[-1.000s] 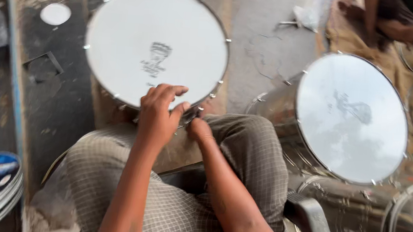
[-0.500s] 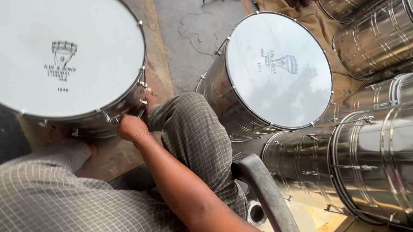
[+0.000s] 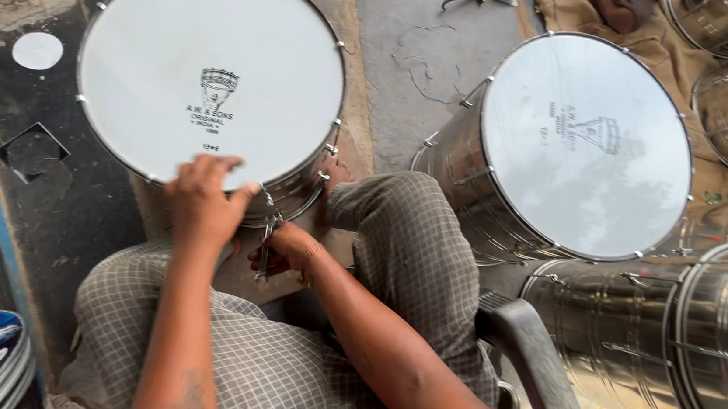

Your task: The person sits on the floor and uses a wrench to tighten the tension rods on a snare drum. They systematically move around the drum head, adjusting each rod to secure the drum skin.

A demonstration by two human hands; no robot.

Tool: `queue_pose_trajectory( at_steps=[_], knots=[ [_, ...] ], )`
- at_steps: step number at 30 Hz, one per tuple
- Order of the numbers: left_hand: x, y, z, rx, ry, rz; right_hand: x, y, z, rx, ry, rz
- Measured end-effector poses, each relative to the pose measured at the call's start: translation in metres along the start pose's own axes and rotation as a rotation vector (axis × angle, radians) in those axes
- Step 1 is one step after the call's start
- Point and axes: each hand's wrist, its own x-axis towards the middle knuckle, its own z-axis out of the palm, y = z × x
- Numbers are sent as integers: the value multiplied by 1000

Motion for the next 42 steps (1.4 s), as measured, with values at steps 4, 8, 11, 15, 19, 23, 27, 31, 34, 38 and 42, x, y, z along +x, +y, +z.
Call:
queue_pose_trajectory(
  at_steps=[4,8,11,15,19,23,27,31,34,38,42],
  knots=[
    [-8,-25,54,-100,-87,-37,27,21,12,164,-112,-266],
    [-2,-29,65,-127,-109,-65,62,30,22,310,-110,-465],
    [-3,-27,61,-148,-109,-67,73,35,19,390,-92,-480],
    [-2,-24,58,-158,-64,-36,88,34,-2,157,27,-420],
    [-5,-26,61,-110,-75,-36,76,-25,-73,-1473,336,-532],
    [-1,-24,58,-135,-53,-33,45,-54,-64,-1197,496,-214],
    [0,-25,61,-133,-62,-55,25,-18,-52,-531,318,-222],
    [0,-24,61,-152,-81,-88,10,12,-14,-45,78,-113],
    [-3,-24,61,-145,-52,-65,23,13,6,172,-14,-230],
    [-1,-25,64,-137,-41,-65,46,21,23,309,-71,-524],
    [-1,-23,62,-141,-37,-59,50,15,-4,25,10,-385]
  ],
)
